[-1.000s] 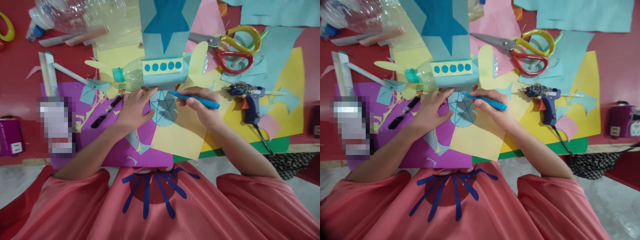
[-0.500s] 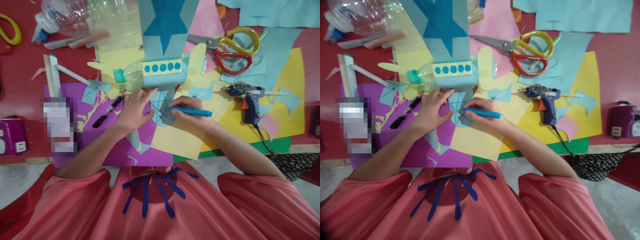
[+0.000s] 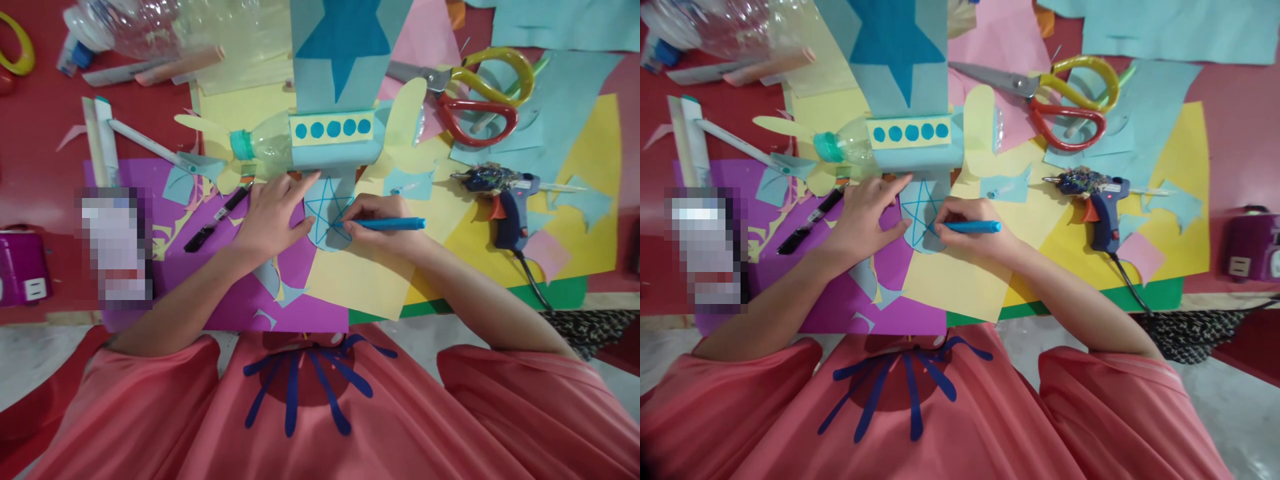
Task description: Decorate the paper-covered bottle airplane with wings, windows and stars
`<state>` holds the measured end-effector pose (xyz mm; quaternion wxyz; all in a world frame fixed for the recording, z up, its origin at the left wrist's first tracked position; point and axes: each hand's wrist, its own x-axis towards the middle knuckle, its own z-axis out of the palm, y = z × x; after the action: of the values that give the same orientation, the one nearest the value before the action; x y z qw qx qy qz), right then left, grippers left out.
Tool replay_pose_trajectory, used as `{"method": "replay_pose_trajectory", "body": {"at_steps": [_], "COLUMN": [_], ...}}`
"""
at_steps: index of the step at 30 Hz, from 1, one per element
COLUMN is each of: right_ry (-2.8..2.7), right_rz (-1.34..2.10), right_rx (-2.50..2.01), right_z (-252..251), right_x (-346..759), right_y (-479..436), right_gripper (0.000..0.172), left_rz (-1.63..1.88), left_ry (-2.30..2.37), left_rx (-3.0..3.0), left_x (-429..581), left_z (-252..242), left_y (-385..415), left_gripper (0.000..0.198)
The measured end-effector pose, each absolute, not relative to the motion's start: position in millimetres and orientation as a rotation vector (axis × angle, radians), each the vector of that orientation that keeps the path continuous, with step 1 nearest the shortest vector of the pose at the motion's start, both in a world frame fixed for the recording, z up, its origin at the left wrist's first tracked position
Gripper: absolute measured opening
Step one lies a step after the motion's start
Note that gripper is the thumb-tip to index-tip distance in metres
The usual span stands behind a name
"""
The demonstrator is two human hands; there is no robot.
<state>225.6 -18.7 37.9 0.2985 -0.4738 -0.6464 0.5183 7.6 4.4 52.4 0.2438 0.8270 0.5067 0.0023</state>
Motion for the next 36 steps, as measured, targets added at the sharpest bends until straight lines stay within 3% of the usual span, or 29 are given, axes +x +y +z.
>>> {"method": "replay_pose_trajectory", "body": {"at_steps": [7, 14, 21, 28, 36], "right_ry": [-1.73, -1.599, -1.625, -1.668, -1.679], "right_rz": [1.37, 1.408, 1.425, 1.287, 1.244], "right_rx": [-1.261, -1.24, -1.249, -1.311, -1.317], "right_z": [37, 34, 41, 34, 31], "right_x": [226, 227, 223, 220, 217], "right_y": [-20, -16, -13, -14, -16], "right_gripper": [0.013, 0.034, 0.025, 0.035, 0.029], "left_rz": [0.04, 0.005, -0.003, 0.001, 0.04], "left_ry": [1.374, 1.379, 1.398, 1.392, 1.372], "left_rx": [2.271, 2.258, 2.267, 2.276, 2.286], "left_x": [6, 7, 8, 7, 5], "left_z": [51, 54, 54, 52, 52], "left_y": [3, 4, 4, 4, 3], "left_gripper": [0.06, 0.06, 0.06, 0.059, 0.06]}}
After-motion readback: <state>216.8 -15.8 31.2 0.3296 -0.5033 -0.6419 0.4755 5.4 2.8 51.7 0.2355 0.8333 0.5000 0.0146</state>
